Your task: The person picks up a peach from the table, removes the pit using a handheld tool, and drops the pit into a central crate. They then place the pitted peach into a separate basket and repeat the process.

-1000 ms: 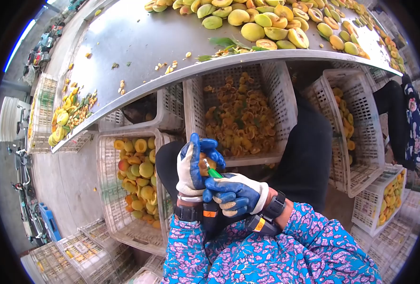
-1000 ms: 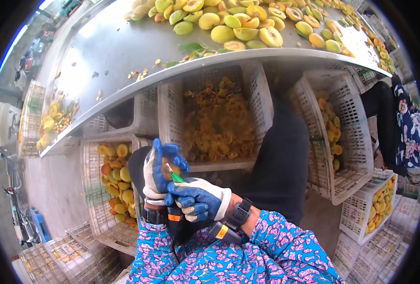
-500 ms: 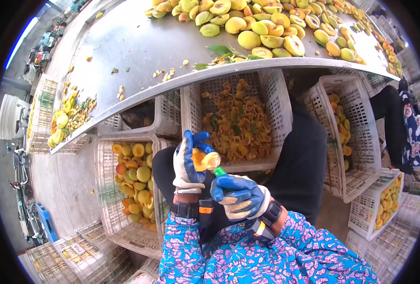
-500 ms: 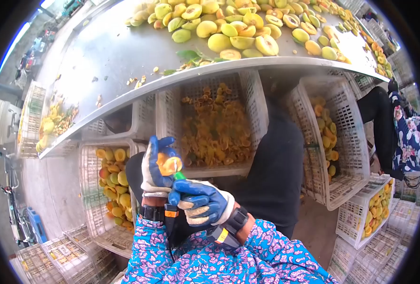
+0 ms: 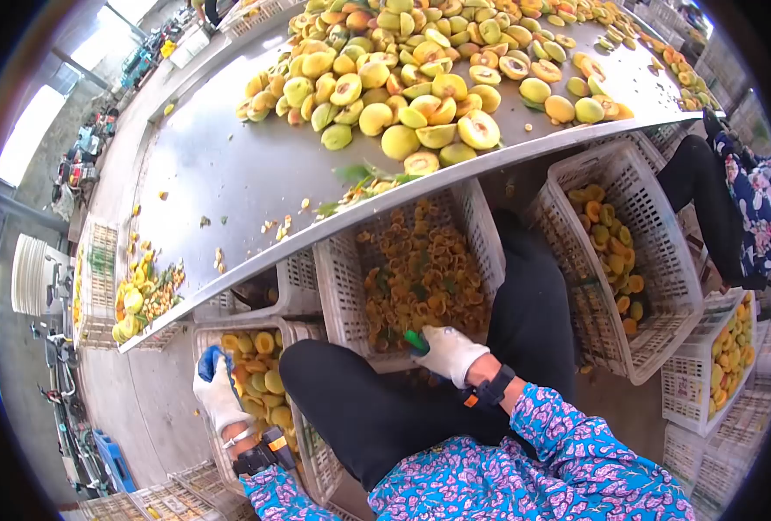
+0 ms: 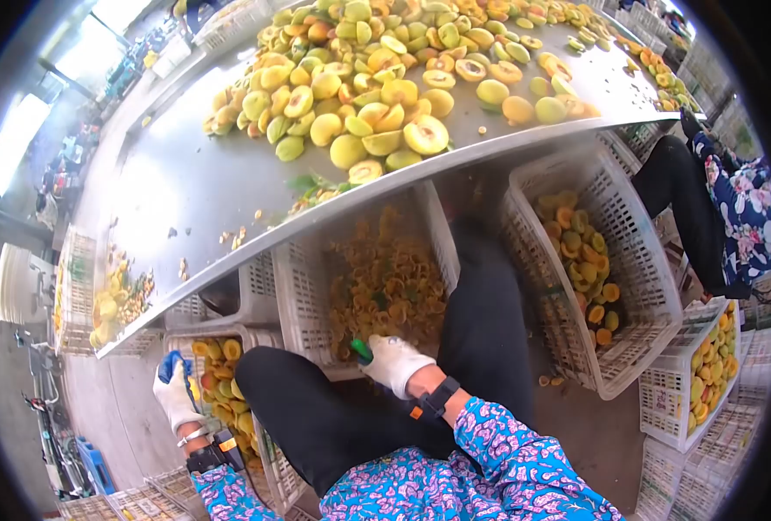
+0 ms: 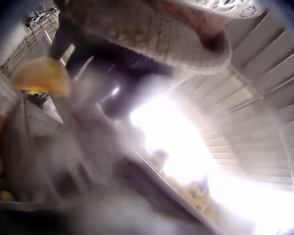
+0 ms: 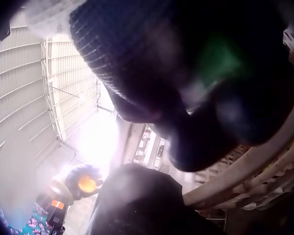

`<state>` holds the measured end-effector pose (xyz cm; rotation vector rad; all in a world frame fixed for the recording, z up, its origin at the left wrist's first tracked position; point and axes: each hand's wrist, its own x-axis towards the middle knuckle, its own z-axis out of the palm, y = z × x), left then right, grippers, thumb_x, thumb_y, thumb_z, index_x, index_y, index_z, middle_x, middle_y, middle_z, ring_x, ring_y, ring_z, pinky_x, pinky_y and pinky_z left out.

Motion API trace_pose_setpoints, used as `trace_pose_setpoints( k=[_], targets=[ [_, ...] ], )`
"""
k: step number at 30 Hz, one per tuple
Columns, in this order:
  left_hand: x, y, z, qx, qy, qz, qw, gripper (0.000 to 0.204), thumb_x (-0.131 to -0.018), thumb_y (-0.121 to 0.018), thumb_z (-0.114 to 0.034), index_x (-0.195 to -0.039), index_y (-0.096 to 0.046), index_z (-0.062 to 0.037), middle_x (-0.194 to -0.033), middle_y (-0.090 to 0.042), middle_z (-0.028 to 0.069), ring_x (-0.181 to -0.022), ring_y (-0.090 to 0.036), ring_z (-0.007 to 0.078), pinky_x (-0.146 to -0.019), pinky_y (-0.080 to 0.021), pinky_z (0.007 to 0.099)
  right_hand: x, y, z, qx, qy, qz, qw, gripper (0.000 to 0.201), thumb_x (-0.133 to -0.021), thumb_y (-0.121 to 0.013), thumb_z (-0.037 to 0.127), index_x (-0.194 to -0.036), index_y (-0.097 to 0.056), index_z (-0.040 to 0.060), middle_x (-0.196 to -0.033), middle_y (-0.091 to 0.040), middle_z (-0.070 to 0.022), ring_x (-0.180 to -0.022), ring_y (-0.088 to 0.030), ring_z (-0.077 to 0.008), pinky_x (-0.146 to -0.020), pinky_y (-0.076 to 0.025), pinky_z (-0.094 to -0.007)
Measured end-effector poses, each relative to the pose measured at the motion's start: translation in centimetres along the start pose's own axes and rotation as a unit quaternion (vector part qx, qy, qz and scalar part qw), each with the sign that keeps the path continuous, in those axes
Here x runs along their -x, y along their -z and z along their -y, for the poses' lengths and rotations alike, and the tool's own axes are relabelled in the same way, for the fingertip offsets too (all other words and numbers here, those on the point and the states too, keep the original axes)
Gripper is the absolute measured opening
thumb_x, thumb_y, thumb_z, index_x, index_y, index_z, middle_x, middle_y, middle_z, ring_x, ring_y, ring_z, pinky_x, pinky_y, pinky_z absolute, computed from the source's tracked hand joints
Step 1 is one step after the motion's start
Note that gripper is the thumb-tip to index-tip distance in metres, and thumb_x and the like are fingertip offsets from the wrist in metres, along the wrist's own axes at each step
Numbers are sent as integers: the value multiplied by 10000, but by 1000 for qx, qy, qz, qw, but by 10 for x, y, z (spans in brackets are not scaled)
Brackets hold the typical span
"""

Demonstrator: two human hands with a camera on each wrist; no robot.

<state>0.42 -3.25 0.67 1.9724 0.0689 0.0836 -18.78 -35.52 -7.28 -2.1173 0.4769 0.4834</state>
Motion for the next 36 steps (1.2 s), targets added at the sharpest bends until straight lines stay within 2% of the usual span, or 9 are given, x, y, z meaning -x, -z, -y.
trace_pose_setpoints(
  k=[1, 4, 8, 11, 15, 22, 26, 32, 36],
  targets=[
    [-11, 0, 2, -182, -59, -55, 980, 269, -879, -602, -72, -1125, -602, 35, -965, -658, 113, -861, -634, 167, -779, -524, 278, 4, 7, 4, -12, -12, 38, 999, 309, -834, -593, 294, -984, -603, 24, -900, -656, -216, -881, -632, -376, -776, -488, -462],
    [-10, -69, -92, -45, -93, 23, 994, 317, -841, -636, -24, -1147, -590, 43, -1054, -647, 109, -949, -613, 140, -857, -486, 245, 7, 1, -12, 8, 36, 15, 999, 273, -838, -581, 298, -954, -597, 51, -888, -656, -193, -859, -633, -372, -744, -490, -470],
    [-23, -189, -177, -215, -230, 151, 937, 304, -785, -678, -82, -1072, -641, 13, -987, -689, 106, -894, -649, 159, -821, -500, 281, -4, -2, -34, -50, 38, -40, 997, 271, -824, -613, 286, -943, -587, 44, -851, -648, -198, -794, -622, -388, -691, -477, -477],
    [-75, -273, -176, -252, -329, 171, 894, 388, -738, -729, -242, -1056, -648, -36, -988, -664, 167, -927, -636, 328, -837, -487, 360, -3, 5, -37, -88, -3, -51, 995, 338, -791, -665, 338, -907, -578, 32, -786, -642, -200, -734, -630, -378, -647, -492, -456],
    [-116, -344, -165, -402, -355, 152, 830, 603, -723, -755, -295, -1229, -537, -49, -1095, -615, 176, -1044, -587, 332, -892, -466, 397, -1, 13, -30, -136, 44, -41, 989, 342, -798, -653, 331, -896, -573, 13, -765, -639, -205, -739, -633, -381, -650, -492, -460],
    [-128, -345, -153, -352, -308, 198, 861, 604, -693, -789, -267, -1194, -554, -25, -1015, -656, 161, -974, -629, 306, -843, -495, 375, -6, 21, -24, -147, 15, -35, 988, 345, -810, -638, 332, -887, -555, 6, -784, -637, -229, -752, -626, -402, -656, -485, -478],
    [-123, -294, -143, 85, -16, 320, 944, 381, -848, -676, -235, -1136, -584, -4, -955, -659, 74, -878, -648, 183, -716, -540, 285, -3, 18, -28, -143, -38, -74, 986, 411, -808, -655, 340, -990, -551, -14, -831, -642, -235, -778, -639, -390, -673, -501, -444],
    [-55, -199, -116, 520, 209, 420, 714, 522, -926, -468, -487, -1280, -486, -104, -1100, -630, 154, -917, -644, 282, -792, -547, 430, -5, 21, -12, -179, -20, -85, 980, 397, -810, -662, 285, -1026, -537, -25, -847, -645, -245, -813, -642, -384, -700, -500, -441],
    [9, -170, -84, 618, 281, 300, 670, 491, -924, -488, -468, -1167, -576, -51, -1068, -646, 123, -1006, -619, 284, -845, -529, 437, 3, 34, 26, -235, 88, -131, 959, 308, -827, -657, 220, -1010, -532, 6, -824, -634, -241, -803, -628, -402, -670, -486, -440]
  ],
)
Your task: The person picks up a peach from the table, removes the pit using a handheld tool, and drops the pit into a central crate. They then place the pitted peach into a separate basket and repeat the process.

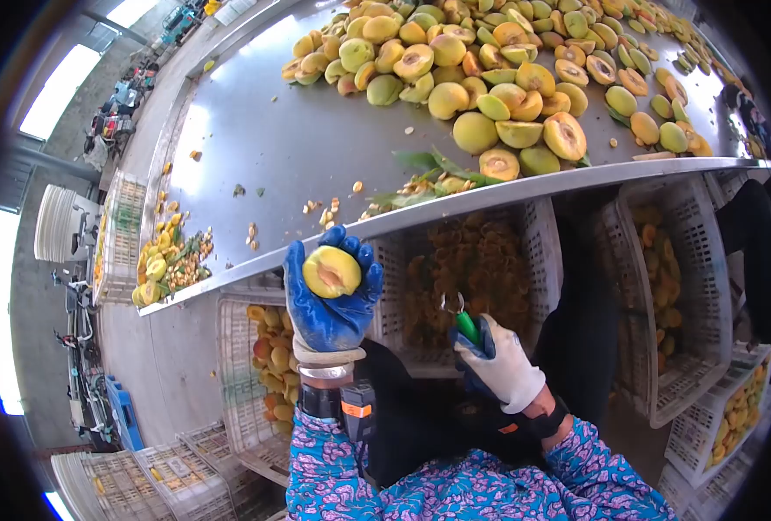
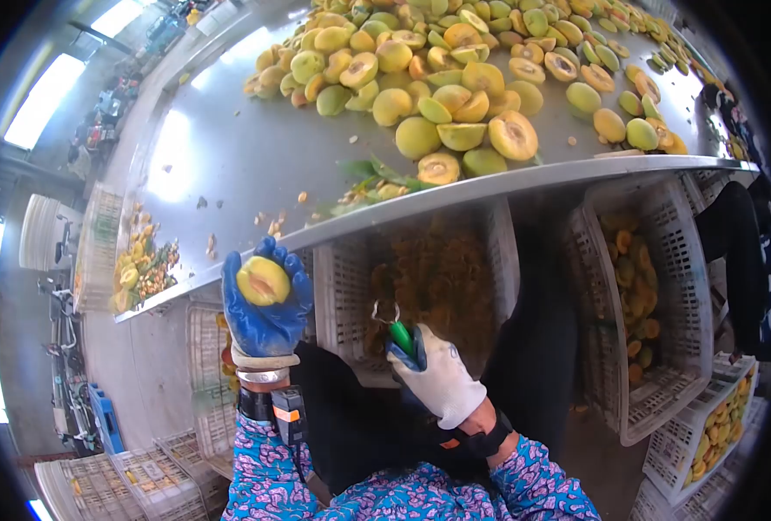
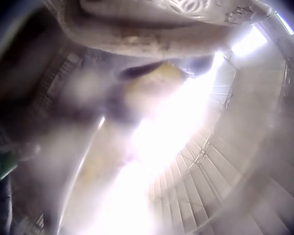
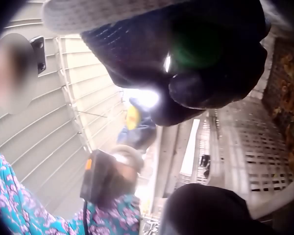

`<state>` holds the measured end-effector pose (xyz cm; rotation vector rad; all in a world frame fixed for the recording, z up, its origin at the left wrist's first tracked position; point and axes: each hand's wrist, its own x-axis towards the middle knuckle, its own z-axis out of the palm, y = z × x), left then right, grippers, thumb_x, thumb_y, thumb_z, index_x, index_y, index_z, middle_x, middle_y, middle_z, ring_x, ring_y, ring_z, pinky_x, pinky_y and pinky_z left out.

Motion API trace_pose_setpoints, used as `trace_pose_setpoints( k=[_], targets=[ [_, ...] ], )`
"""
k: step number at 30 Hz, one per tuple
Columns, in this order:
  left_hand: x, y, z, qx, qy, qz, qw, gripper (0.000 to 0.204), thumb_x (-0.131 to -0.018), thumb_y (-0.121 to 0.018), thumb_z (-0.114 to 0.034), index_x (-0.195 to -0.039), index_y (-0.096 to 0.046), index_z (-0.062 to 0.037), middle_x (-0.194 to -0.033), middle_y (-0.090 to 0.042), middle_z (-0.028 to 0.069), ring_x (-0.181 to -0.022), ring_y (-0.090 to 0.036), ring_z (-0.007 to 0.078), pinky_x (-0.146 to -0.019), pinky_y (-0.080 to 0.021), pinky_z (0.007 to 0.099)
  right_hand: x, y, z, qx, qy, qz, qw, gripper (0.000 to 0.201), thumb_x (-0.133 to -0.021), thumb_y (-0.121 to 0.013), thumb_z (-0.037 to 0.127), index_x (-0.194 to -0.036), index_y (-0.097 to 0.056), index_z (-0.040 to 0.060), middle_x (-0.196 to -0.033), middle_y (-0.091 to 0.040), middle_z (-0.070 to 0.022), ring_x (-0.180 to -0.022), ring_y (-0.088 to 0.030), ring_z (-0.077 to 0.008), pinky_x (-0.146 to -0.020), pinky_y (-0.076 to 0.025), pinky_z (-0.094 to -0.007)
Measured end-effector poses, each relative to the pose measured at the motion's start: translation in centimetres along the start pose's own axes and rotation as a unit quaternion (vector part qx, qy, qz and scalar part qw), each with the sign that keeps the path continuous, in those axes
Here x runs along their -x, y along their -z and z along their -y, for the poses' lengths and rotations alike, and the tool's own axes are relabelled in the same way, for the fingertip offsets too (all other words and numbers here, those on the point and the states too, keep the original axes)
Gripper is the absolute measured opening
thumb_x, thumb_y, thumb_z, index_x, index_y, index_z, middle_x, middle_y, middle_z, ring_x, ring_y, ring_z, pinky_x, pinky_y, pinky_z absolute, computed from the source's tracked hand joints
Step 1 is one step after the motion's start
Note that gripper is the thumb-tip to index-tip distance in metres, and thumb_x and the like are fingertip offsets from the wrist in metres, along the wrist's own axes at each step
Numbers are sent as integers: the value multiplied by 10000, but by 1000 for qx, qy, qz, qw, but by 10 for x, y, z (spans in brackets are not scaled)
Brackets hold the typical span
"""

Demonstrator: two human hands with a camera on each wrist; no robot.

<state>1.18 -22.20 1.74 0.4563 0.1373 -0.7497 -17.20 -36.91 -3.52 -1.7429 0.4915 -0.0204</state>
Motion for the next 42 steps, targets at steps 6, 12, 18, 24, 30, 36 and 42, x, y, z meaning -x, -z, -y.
trace_pose_setpoints(
  k=[6, 12, 18, 24, 30, 36, 42],
  targets=[
    [46, 40, 25, -45, -10, -61, 997, 518, -960, -413, -490, -1198, -549, -51, -1103, -625, 132, -989, -621, 287, -849, -528, 424, 9, -43, 54, 106, 76, 81, 988, 312, -849, -627, 238, -962, -476, -10, -774, -622, -215, -754, -625, -391, -643, -487, -446],
    [72, 42, 27, -106, -26, -98, 989, 556, -965, -375, -515, -1216, -529, -44, -1084, -615, 140, -936, -625, 268, -848, -523, 413, 20, -72, 58, 195, 122, 81, 970, 322, -847, -627, 243, -1009, -482, 6, -787, -631, -194, -730, -637, -365, -624, -500, -431],
    [88, 35, 27, -200, -57, -87, 974, 560, -960, -397, -508, -1166, -551, -11, -1014, -620, 137, -877, -618, 230, -797, -523, 353, 27, -87, 55, 255, 109, 75, 958, 334, -837, -632, 240, -1015, -492, -6, -769, -625, -196, -706, -627, -376, -607, -490, -444],
    [91, 59, 29, -336, -135, -98, 927, 501, -968, -437, -453, -1057, -587, 16, -891, -646, 103, -761, -634, 188, -715, -535, 292, 28, -102, 44, 245, 77, 102, 961, 333, -829, -643, 224, -999, -497, -22, -726, -613, -196, -699, -621, -381, -592, -481, -445],
    [86, 56, 30, -295, -135, -109, 939, 481, -970, -443, -422, -1007, -593, 34, -867, -641, 120, -736, -631, 203, -687, -534, 301, 23, -112, 31, 194, 90, 90, 973, 297, -854, -604, 235, -950, -494, -23, -723, -617, -211, -694, -621, -387, -586, -479, -451],
    [82, 59, 30, -276, -112, -130, 946, 518, -993, -362, -427, -971, -594, 35, -819, -638, 149, -715, -627, 228, -652, -532, 306, 17, -112, 30, 205, 87, 117, 968, 296, -872, -574, 242, -959, -497, -31, -721, -618, -223, -694, -622, -389, -593, -481, -454],
    [78, 60, 29, -426, -127, -121, 888, 471, -1008, -353, -382, -960, -591, 21, -792, -644, 116, -651, -625, 190, -615, -532, 279, 5, -93, 37, 98, -17, 230, 968, 231, -842, -610, 184, -982, -541, 14, -786, -624, -202, -727, -625, -369, -632, -494, -413]
  ],
)
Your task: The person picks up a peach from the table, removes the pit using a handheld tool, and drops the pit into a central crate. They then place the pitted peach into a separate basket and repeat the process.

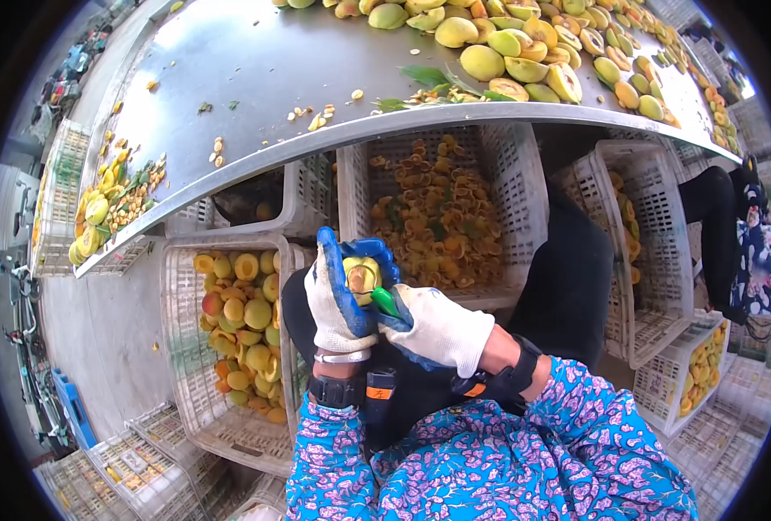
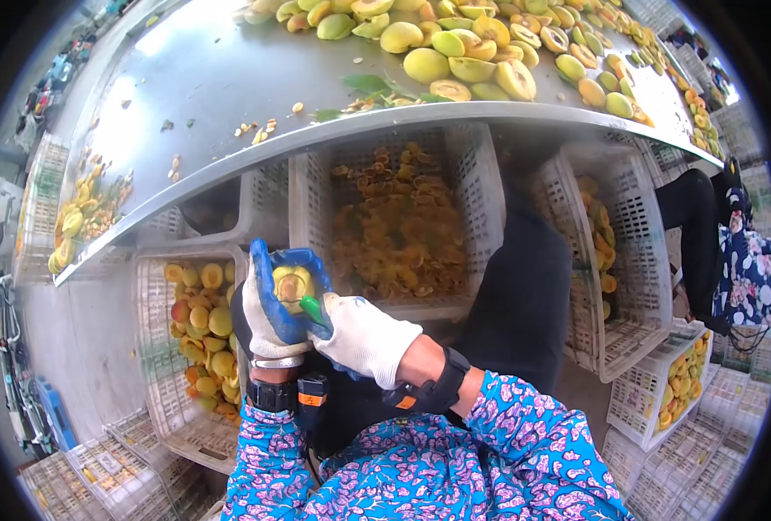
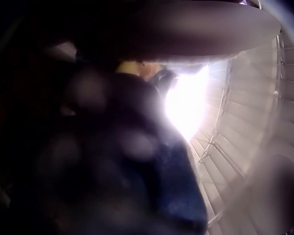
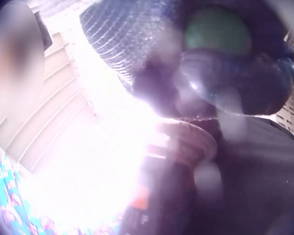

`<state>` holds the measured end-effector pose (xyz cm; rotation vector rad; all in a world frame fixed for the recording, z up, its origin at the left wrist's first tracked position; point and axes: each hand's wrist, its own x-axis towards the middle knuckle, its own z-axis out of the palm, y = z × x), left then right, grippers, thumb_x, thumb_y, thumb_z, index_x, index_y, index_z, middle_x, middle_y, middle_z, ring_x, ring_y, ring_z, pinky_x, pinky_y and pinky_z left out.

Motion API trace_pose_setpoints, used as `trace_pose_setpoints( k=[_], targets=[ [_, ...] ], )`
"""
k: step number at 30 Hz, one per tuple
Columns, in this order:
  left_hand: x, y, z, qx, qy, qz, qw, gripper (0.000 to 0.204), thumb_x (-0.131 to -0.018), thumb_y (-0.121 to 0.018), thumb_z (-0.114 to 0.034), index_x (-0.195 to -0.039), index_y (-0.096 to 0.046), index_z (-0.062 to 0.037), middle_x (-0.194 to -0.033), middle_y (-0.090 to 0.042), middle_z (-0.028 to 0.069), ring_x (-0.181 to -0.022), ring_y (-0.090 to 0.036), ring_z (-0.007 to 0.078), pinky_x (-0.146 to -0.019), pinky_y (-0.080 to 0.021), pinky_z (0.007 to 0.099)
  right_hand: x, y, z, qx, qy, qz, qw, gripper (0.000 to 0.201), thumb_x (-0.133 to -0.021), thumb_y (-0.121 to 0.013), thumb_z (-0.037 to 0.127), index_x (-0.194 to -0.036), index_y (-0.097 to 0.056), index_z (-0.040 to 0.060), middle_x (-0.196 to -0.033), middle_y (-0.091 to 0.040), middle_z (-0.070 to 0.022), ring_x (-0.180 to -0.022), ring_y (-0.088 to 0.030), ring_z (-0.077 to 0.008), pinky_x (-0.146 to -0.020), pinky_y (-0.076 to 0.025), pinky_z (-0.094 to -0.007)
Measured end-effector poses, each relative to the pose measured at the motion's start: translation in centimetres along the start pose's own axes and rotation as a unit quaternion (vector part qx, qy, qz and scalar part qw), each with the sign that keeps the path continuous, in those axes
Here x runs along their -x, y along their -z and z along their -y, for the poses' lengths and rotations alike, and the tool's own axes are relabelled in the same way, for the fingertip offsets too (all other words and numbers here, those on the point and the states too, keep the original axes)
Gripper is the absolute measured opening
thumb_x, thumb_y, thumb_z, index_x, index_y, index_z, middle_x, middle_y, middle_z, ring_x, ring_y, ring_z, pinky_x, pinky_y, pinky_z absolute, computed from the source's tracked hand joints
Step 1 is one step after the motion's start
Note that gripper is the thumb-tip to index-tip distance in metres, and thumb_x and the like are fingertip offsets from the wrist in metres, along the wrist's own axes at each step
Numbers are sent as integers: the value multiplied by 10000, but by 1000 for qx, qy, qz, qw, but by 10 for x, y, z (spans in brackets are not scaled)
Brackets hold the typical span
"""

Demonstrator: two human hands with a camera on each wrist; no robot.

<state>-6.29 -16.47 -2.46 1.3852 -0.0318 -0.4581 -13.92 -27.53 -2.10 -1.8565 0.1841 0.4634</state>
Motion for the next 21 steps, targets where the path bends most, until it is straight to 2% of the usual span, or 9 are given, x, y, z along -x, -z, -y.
trace_pose_setpoints(
  k=[2, 3, 4, 7, 10, 13, 17, 20, 21],
  targets=[
    [-3, -1, 4, 22, 17, 37, 999, 462, -1009, -354, -376, -961, -590, 18, -791, -649, 118, -653, -628, 189, -621, -536, 280, 3, 5, -1, -20, -18, -1, 1000, 241, -859, -589, 193, -940, -544, -30, -708, -630, -191, -587, -629, -304, -529, -489, -396],
    [-7, 1, 7, 59, 58, 44, 996, 461, -1009, -351, -373, -959, -592, 17, -790, -652, 120, -656, -629, 190, -626, -537, 281, 4, 7, -1, -29, -25, 1, 999, 257, -868, -579, 197, -918, -546, -52, -669, -633, -186, -517, -631, -272, -477, -486, -388],
    [-10, 2, 10, 96, 99, 48, 989, 461, -1010, -348, -371, -958, -594, 15, -789, -656, 123, -658, -631, 190, -631, -539, 281, 0, 1, -8, 15, -54, -5, 998, 214, -839, -609, 169, -966, -544, 9, -836, -630, -206, -760, -629, -366, -650, -496, -408],
    [-9, -4, 15, 38, 20, 2, 999, 575, -978, -364, -487, -872, -600, 26, -740, -634, 142, -608, -622, 223, -576, -528, 301, 1, -7, -14, -42, 8, -49, 998, 206, -840, -606, 165, -948, -539, 2, -816, -627, -219, -740, -630, -377, -629, -495, -417],
    [-3, -10, 3, 125, 53, -18, 991, 589, -981, -343, -493, -897, -599, 31, -758, -634, 143, -639, -622, 229, -602, -533, 312, 2, -28, -16, 12, 58, -157, 986, 217, -842, -608, 164, -928, -523, -16, -798, -624, -235, -745, -630, -392, -621, -494, -429],
    [-3, -9, 4, 136, 70, -37, 988, 598, -980, -340, -500, -911, -599, 34, -763, -633, 141, -656, -619, 231, -616, -533, 317, 0, -29, -11, 22, 16, -155, 988, 242, -837, -618, 170, -917, -510, -31, -779, -620, -234, -747, -624, -409, -609, -491, -439],
    [-5, -12, 4, 148, 70, -51, 985, 582, -977, -361, -495, -905, -603, 29, -759, -632, 138, -660, -620, 229, -622, -532, 313, -5, -24, -10, 49, 13, -137, 989, 238, -851, -606, 173, -908, -509, -37, -778, -620, -237, -764, -625, -409, -610, -491, -443],
    [-8, -7, 12, 131, 61, -46, 988, 567, -977, -375, -484, -891, -608, 26, -747, -632, 133, -643, -619, 223, -605, -527, 305, -6, -23, -12, 55, 13, -125, 991, 205, -863, -590, 167, -920, -535, -22, -784, -626, -221, -754, -635, -379, -625, -496, -415],
    [-10, -3, 18, 97, 43, -44, 993, 562, -977, -383, -479, -888, -608, 28, -740, -632, 132, -630, -618, 221, -592, -524, 303, -5, -20, -10, 16, -4, -97, 995, 196, -863, -589, 166, -928, -545, -13, -777, -626, -207, -735, -634, -357, -627, -495, -404]
  ],
)
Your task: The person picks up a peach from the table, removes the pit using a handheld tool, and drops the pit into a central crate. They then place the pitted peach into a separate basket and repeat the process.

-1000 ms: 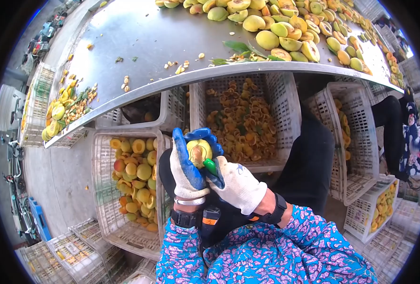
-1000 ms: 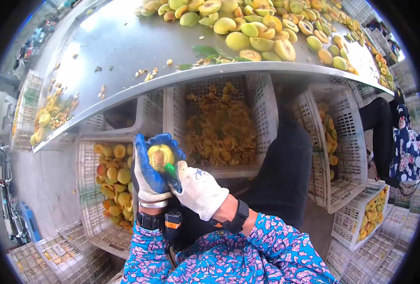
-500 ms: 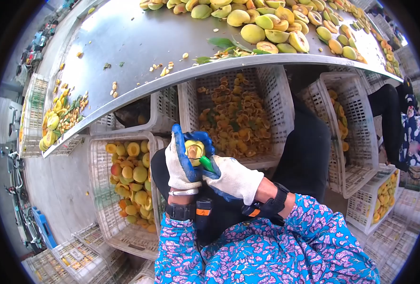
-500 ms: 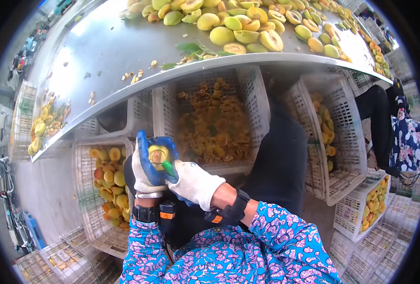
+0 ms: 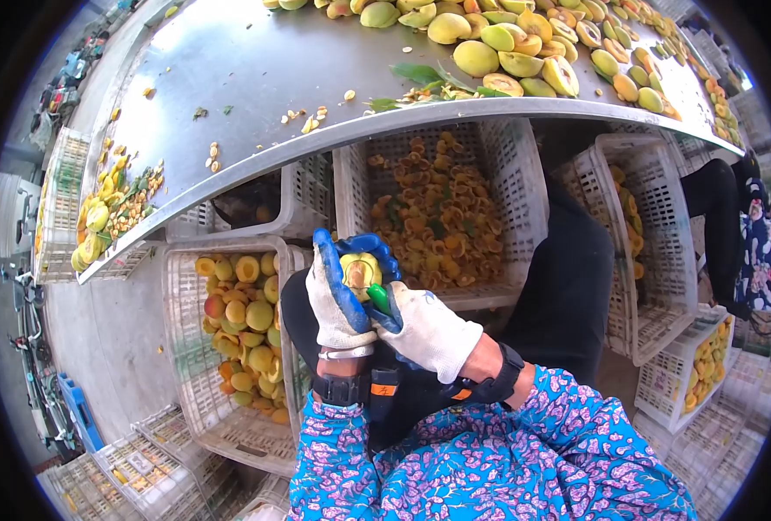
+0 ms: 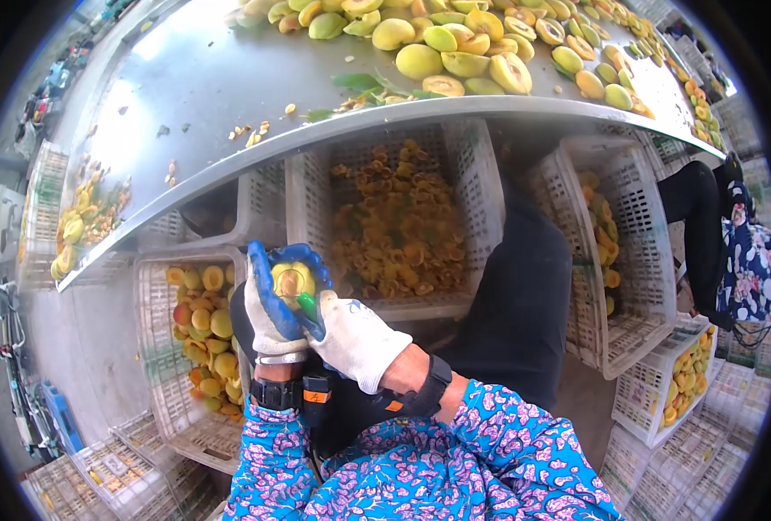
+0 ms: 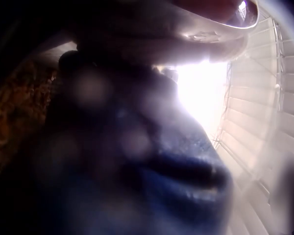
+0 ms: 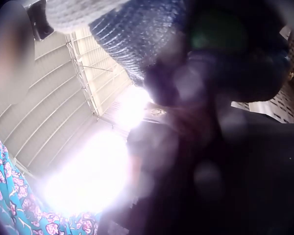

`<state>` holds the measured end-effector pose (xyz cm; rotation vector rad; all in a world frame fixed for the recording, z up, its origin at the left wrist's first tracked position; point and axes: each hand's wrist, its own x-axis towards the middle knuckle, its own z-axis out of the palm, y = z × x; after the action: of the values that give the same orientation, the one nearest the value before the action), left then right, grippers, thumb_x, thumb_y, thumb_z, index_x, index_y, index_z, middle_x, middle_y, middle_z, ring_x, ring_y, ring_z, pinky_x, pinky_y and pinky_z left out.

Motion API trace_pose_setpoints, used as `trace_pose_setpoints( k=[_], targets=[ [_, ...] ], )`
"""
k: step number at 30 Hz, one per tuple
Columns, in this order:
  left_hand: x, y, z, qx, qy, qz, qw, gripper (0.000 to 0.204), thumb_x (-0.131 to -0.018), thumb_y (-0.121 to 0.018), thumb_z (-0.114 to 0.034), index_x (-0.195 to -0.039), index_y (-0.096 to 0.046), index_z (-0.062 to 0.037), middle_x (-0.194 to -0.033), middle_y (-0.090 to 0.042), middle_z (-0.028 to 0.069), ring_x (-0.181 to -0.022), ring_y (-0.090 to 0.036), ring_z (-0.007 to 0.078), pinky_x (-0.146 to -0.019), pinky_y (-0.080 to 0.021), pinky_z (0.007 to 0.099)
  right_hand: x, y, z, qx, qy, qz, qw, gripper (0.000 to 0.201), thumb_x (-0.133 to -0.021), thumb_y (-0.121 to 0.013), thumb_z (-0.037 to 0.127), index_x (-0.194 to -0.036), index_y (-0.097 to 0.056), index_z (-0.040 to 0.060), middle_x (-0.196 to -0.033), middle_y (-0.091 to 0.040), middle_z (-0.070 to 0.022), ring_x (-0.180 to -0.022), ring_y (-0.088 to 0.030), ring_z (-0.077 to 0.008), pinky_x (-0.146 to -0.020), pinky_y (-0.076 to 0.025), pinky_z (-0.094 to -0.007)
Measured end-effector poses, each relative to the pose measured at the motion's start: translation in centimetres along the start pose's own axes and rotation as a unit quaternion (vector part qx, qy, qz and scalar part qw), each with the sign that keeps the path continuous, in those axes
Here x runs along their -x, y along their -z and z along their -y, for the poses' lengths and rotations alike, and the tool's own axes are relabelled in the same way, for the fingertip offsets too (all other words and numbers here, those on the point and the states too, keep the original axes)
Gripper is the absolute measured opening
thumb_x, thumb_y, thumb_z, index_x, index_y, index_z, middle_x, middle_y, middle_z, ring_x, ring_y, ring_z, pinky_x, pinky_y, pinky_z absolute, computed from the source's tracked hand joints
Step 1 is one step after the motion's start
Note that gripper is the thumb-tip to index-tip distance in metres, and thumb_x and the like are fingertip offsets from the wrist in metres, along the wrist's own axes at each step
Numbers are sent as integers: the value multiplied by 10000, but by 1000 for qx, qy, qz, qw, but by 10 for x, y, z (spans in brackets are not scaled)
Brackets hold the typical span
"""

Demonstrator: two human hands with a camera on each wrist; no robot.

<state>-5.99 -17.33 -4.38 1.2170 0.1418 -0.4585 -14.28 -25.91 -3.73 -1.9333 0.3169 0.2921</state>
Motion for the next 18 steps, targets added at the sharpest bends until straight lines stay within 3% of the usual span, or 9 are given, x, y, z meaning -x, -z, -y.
trace_pose_setpoints(
  k=[2, 5, 8, 12, 14, 17, 18],
  targets=[
    [-6, 5, 5, -68, -39, 8, 997, 551, -975, -398, -469, -881, -609, 32, -725, -631, 129, -604, -615, 216, -567, -518, 298, 1, 11, 5, -74, -40, 54, 995, 179, -864, -588, 164, -944, -566, 5, -763, -626, -178, -699, -632, -315, -629, -494, -381],
    [1, 2, -11, -115, 0, 120, 986, 471, -1017, -340, -346, -896, -610, 20, -764, -649, 111, -638, -626, 176, -584, -525, 268, 1, 22, 0, -121, -75, 123, 982, 177, -870, -594, 176, -965, -581, 27, -745, -624, -107, -665, -613, -224, -626, -490, -339],
    [-2, 1, -4, -23, 52, 99, 993, 515, -967, -449, -429, -844, -609, 45, -701, -633, 136, -550, -605, 212, -516, -505, 298, 6, 25, -5, -173, -81, 147, 970, 144, -887, -596, 187, -914, -577, 47, -692, -592, -32, -596, -578, -142, -548, -470, -294],
    [-3, 1, 0, 17, 105, 87, 991, 521, -960, -459, -440, -821, -613, 38, -706, -636, 145, -561, -612, 228, -535, -514, 315, 15, 34, -2, -329, -167, 210, 905, 113, -912, -580, 202, -857, -565, 105, -625, -525, 36, -487, -495, -61, -427, -398, -218],
    [0, -2, -2, 116, 173, 97, 973, 531, -955, -461, -454, -813, -617, 33, -713, -640, 149, -578, -618, 238, -549, -520, 327, 20, 38, -4, -402, -181, 236, 866, 110, -919, -573, 206, -842, -558, 128, -602, -500, 53, -446, -455, -40, -386, -362, -194],
    [3, -1, -3, 118, 146, 114, 976, 544, -949, -459, -473, -799, -621, 24, -713, -642, 155, -599, -624, 248, -567, -526, 339, 23, 39, -2, -455, -185, 243, 836, 126, -919, -582, 227, -845, -559, 127, -606, -503, 50, -447, -456, -36, -384, -366, -186],
    [4, 2, -3, 93, 118, 118, 982, 547, -948, -458, -479, -795, -621, 20, -711, -642, 156, -606, -626, 250, -572, -527, 342, 22, 38, 0, -430, -177, 242, 851, 131, -918, -586, 232, -848, -556, 125, -606, -501, 49, -446, -454, -37, -384, -365, -187]
  ],
)
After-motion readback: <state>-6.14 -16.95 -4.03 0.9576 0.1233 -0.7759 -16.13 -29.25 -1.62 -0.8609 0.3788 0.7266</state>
